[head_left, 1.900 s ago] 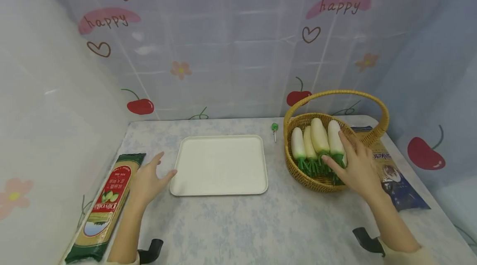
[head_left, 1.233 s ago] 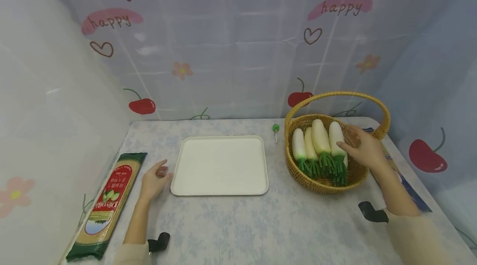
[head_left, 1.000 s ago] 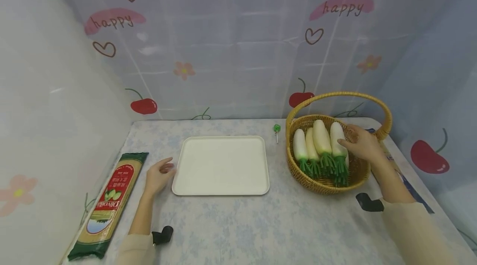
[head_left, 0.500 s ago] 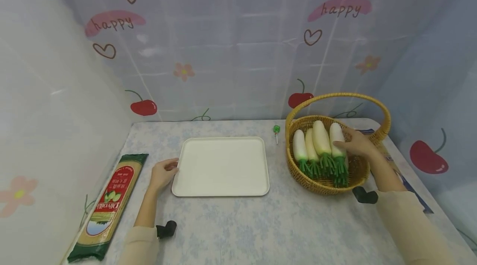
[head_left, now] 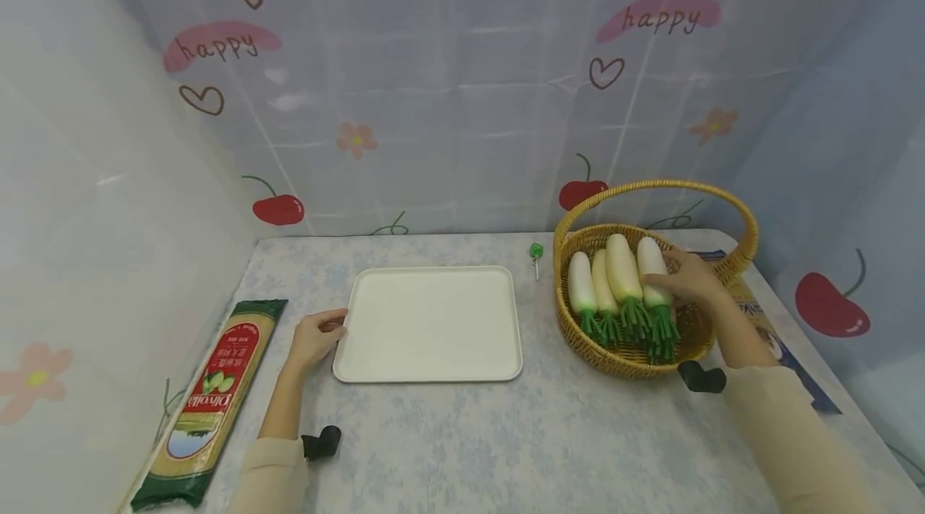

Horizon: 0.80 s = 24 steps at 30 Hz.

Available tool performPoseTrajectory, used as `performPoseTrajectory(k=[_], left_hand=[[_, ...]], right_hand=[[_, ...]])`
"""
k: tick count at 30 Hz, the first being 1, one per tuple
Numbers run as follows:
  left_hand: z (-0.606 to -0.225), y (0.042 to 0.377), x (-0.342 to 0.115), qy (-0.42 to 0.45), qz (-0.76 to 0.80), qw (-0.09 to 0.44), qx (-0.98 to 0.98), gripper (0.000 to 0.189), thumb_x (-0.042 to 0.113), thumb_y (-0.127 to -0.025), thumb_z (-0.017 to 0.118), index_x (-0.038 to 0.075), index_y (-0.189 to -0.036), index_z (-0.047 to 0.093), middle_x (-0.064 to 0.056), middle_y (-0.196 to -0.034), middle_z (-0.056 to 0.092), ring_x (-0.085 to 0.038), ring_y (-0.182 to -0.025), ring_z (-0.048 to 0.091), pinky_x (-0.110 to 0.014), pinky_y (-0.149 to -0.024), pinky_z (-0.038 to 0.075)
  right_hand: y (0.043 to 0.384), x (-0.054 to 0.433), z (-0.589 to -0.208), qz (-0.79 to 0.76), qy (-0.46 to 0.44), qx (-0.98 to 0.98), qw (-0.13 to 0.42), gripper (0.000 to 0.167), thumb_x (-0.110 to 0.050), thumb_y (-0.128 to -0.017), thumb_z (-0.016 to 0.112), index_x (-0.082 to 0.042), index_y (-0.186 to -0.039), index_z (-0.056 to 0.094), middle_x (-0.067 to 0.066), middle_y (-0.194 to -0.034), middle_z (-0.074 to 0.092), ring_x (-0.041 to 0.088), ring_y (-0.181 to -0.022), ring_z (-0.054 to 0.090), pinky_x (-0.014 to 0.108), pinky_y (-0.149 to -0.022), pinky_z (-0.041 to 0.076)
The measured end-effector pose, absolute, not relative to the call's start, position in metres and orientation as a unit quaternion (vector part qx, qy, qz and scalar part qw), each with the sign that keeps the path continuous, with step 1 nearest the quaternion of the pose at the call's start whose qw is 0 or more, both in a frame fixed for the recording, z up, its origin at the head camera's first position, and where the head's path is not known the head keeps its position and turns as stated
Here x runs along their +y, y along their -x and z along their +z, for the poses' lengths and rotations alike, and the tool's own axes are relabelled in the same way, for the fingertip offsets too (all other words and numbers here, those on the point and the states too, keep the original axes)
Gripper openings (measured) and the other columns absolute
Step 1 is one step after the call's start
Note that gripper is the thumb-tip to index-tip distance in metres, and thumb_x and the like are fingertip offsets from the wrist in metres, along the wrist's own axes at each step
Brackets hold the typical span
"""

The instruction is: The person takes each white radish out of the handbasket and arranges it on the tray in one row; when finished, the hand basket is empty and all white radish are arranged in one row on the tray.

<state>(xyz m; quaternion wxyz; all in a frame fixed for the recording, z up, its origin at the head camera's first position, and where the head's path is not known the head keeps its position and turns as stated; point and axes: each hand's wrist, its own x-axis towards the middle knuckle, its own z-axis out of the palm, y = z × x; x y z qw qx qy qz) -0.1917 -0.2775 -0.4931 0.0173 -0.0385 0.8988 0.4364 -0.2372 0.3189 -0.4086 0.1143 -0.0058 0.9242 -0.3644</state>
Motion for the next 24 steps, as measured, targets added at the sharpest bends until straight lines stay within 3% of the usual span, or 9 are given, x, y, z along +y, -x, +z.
performPoseTrajectory(k=[6, 11, 17, 19, 21, 24], left_hand=[[-0.492, 0.192, -0.279, 0.039, 0.429, 0.024, 0.902, 0.038, 0.003, -0.09, 0.059, -0.003, -0.127, 0.057, -0.025, -0.115, 0.061, -0.037, -0.101, 0.06, -0.034, -0.071, 0.052], [-0.493, 0.193, -0.278, 0.036, 0.436, 0.024, 0.899, 0.038, 0.002, -0.089, 0.059, -0.004, -0.127, 0.057, -0.026, -0.116, 0.061, -0.037, -0.099, 0.06, -0.03, -0.067, 0.051], [-0.493, 0.193, -0.278, 0.042, 0.439, 0.024, 0.897, 0.038, 0.002, -0.089, 0.059, -0.004, -0.127, 0.057, -0.026, -0.117, 0.061, -0.036, -0.098, 0.06, -0.028, -0.067, 0.05], [-0.494, 0.192, -0.278, 0.042, 0.44, 0.026, 0.897, 0.038, 0.002, -0.09, 0.058, -0.004, -0.127, 0.057, -0.026, -0.117, 0.061, -0.036, -0.098, 0.06, -0.028, -0.067, 0.05], [-0.494, 0.193, -0.279, 0.046, 0.442, 0.027, 0.896, 0.038, 0.003, -0.09, 0.058, -0.003, -0.128, 0.057, -0.025, -0.117, 0.061, -0.035, -0.098, 0.06, -0.028, -0.067, 0.05], [-0.494, 0.193, -0.279, 0.046, 0.442, 0.028, 0.895, 0.038, 0.004, -0.09, 0.058, -0.003, -0.128, 0.057, -0.026, -0.117, 0.06, -0.035, -0.098, 0.06, -0.027, -0.067, 0.05]], right_hand=[[0.235, 0.318, -0.41, -0.396, -0.018, 0.912, 0.105, 0.085, -0.034, -0.093, 0.057, 0.014, -0.145, 0.01, 0.046, -0.132, 0.028, 0.049, -0.098, 0.056, 0.044, -0.068, 0.055], [0.231, 0.317, -0.405, -0.424, -0.028, 0.903, 0.06, 0.083, -0.036, -0.093, 0.055, 0.009, -0.147, 0.011, 0.045, -0.134, 0.03, 0.055, -0.113, 0.045, 0.048, -0.075, 0.053], [0.223, 0.312, -0.39, -0.415, -0.045, 0.909, 0.014, 0.083, -0.042, -0.092, 0.054, 0.005, -0.149, 0.015, 0.044, -0.127, 0.04, 0.053, -0.105, 0.051, 0.042, -0.068, 0.053], [0.221, 0.31, -0.386, -0.434, -0.051, 0.899, 0.018, 0.084, -0.043, -0.091, 0.055, 0.003, -0.149, 0.015, 0.044, -0.128, 0.04, 0.045, -0.097, 0.058, 0.039, -0.066, 0.054], [0.219, 0.31, -0.383, -0.459, -0.055, 0.887, 0.024, 0.086, -0.044, -0.091, 0.056, 0.001, -0.15, 0.013, 0.043, -0.13, 0.039, 0.027, -0.087, 0.062, 0.035, -0.065, 0.054], [0.215, 0.311, -0.381, -0.493, -0.057, 0.868, 0.029, 0.087, -0.044, -0.09, 0.058, -0.002, -0.151, 0.012, 0.04, -0.132, 0.038, 0.003, -0.076, 0.059, 0.03, -0.064, 0.054]])
